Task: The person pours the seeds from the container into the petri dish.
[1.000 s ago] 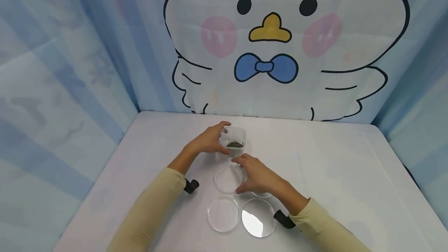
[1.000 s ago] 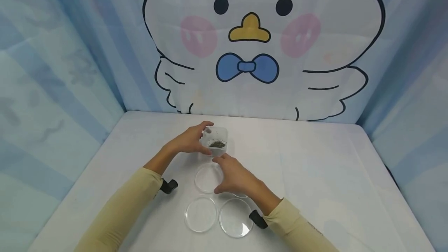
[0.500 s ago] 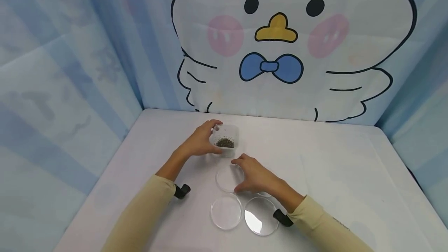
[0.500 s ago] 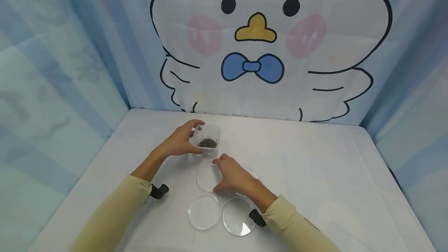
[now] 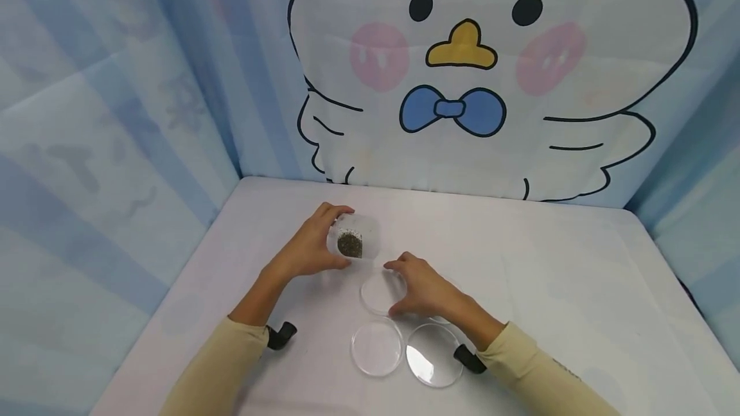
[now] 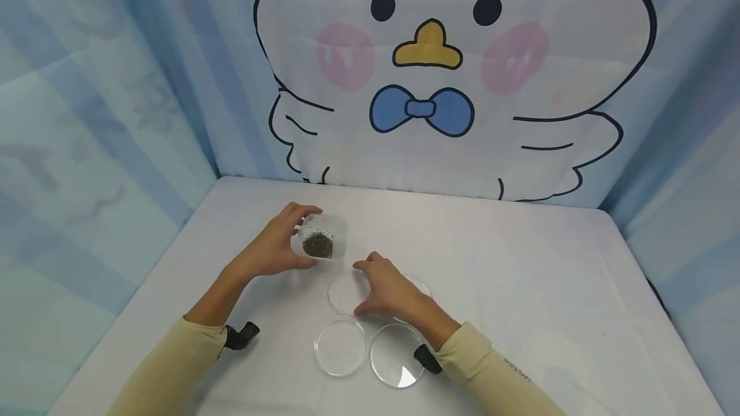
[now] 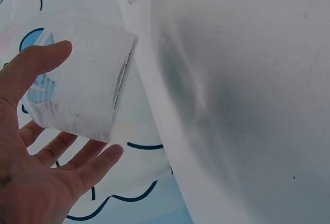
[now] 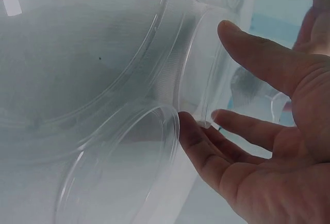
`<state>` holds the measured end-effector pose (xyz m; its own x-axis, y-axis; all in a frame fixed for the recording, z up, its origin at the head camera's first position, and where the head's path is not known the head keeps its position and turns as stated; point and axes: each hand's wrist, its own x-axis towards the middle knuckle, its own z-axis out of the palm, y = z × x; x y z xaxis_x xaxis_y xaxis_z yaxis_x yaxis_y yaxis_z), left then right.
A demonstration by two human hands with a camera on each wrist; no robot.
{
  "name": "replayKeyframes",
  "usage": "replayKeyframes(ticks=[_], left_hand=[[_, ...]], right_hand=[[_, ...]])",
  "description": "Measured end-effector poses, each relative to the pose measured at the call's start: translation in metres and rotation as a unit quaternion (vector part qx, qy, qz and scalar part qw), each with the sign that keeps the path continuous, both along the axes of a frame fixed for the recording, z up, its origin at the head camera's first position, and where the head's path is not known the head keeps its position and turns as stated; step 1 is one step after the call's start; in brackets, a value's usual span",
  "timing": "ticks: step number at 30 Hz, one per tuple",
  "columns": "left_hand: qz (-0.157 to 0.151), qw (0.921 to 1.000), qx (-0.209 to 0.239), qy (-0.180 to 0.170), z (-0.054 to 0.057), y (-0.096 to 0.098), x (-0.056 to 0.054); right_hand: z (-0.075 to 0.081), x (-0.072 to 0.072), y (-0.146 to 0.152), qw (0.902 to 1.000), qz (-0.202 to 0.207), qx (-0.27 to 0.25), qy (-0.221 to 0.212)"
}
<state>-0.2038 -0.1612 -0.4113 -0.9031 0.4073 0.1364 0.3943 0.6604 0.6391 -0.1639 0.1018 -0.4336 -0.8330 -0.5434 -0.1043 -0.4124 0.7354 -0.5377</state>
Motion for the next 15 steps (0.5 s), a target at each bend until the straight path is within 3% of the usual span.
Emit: replayKeyframes(ticks=[7, 15], left_hand=[[0.026, 0.9992, -0.025, 0.017, 0.005, -0.002, 0.015], [0.022, 0.9987, -0.039, 0.023, 0.005, 0.003, 0.024]], right_hand=[[0.0, 0.002, -0.001, 0.9999, 0.003, -0.008, -0.009], [-0.002, 0.001, 0.0, 0.9998, 0.014, -0.003, 0.014]])
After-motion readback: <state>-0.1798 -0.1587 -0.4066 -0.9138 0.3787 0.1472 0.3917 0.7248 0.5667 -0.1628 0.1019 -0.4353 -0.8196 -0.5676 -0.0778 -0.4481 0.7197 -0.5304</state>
